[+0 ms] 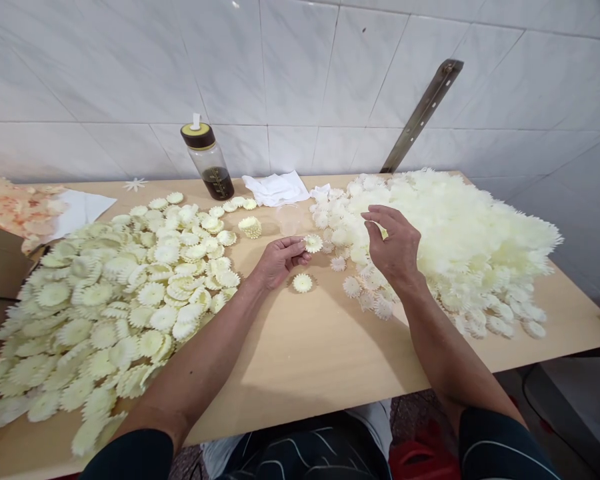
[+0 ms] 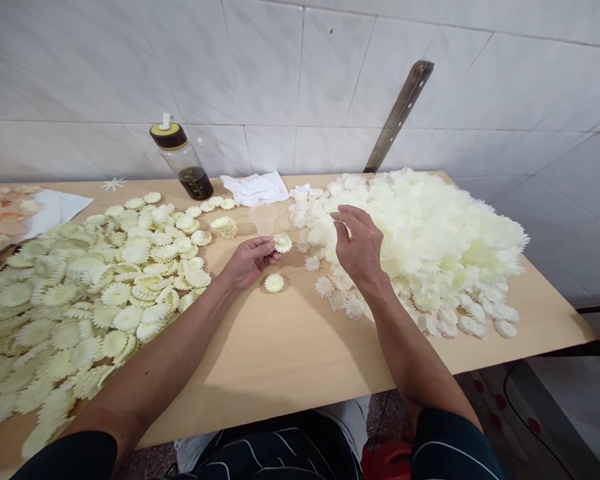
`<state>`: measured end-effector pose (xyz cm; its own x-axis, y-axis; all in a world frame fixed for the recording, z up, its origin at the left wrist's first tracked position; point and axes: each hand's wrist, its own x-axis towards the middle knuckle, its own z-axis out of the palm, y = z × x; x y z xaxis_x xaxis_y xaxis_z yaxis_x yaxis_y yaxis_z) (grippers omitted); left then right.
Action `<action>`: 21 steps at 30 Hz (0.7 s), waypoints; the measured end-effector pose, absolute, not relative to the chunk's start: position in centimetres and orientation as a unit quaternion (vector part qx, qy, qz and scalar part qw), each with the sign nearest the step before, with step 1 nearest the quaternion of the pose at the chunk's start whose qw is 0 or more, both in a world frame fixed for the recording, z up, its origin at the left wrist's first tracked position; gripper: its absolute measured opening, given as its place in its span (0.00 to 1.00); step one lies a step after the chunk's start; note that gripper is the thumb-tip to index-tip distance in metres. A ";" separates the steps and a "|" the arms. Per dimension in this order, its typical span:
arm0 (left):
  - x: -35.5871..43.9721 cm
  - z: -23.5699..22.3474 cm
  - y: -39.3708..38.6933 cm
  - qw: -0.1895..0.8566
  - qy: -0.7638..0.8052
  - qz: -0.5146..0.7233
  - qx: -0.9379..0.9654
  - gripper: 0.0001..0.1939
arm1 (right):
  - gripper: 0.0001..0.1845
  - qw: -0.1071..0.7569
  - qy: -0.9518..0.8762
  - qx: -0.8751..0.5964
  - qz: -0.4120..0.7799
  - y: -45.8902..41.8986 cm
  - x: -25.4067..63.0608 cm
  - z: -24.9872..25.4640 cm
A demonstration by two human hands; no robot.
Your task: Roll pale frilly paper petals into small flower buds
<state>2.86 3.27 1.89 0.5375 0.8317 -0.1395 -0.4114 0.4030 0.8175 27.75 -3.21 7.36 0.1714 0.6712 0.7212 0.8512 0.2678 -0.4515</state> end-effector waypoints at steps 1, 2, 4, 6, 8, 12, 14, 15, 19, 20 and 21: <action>2.9 1.9 3.3 0.790 0.278 0.394 0.379 0.19 | 0.11 0.480 -0.639 -0.594 -0.091 -3.3 27.6 7.5; 2.9 1.9 3.3 0.790 0.279 0.394 0.379 0.20 | 0.11 0.482 -0.643 -0.589 -0.084 -3.4 27.4 7.5; 2.9 1.8 3.3 0.790 0.280 0.392 0.380 0.20 | 0.11 0.482 -0.656 -0.577 -0.065 -3.7 26.8 7.5; 2.9 1.6 3.4 0.790 0.278 0.389 0.383 0.20 | 0.11 0.482 -0.671 -0.561 -0.051 -3.9 26.1 7.5; 2.9 1.6 3.4 0.792 0.277 0.386 0.385 0.20 | 0.10 0.482 -0.684 -0.546 -0.045 -4.1 25.4 7.4; 3.0 1.7 3.4 0.793 0.278 0.381 0.386 0.21 | 0.09 0.480 -0.708 -0.516 -0.050 -4.2 24.4 7.2; 3.0 1.7 3.3 0.793 0.275 0.382 0.386 0.22 | 0.09 0.485 -0.715 -0.501 -0.050 -4.2 24.3 7.2; 3.0 1.7 3.3 0.794 0.274 0.382 0.386 0.22 | 0.08 0.488 -0.716 -0.497 -0.049 -4.2 24.2 7.2; 3.0 1.6 3.3 0.798 0.269 0.376 0.387 0.21 | 0.08 0.485 -0.721 -0.493 -0.041 -4.3 23.8 6.8; 3.1 1.5 3.3 0.799 0.267 0.373 0.388 0.21 | 0.07 0.481 -0.727 -0.489 -0.038 -4.2 23.5 6.6; 3.1 1.5 3.2 0.801 0.265 0.369 0.389 0.22 | 0.07 0.477 -0.733 -0.484 -0.034 -4.2 23.3 6.3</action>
<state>3.06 3.25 1.48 0.5877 0.7974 -0.1369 -0.3850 0.4245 0.8195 23.28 -4.22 6.31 -0.0758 0.6776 0.7315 0.7420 0.5284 -0.4125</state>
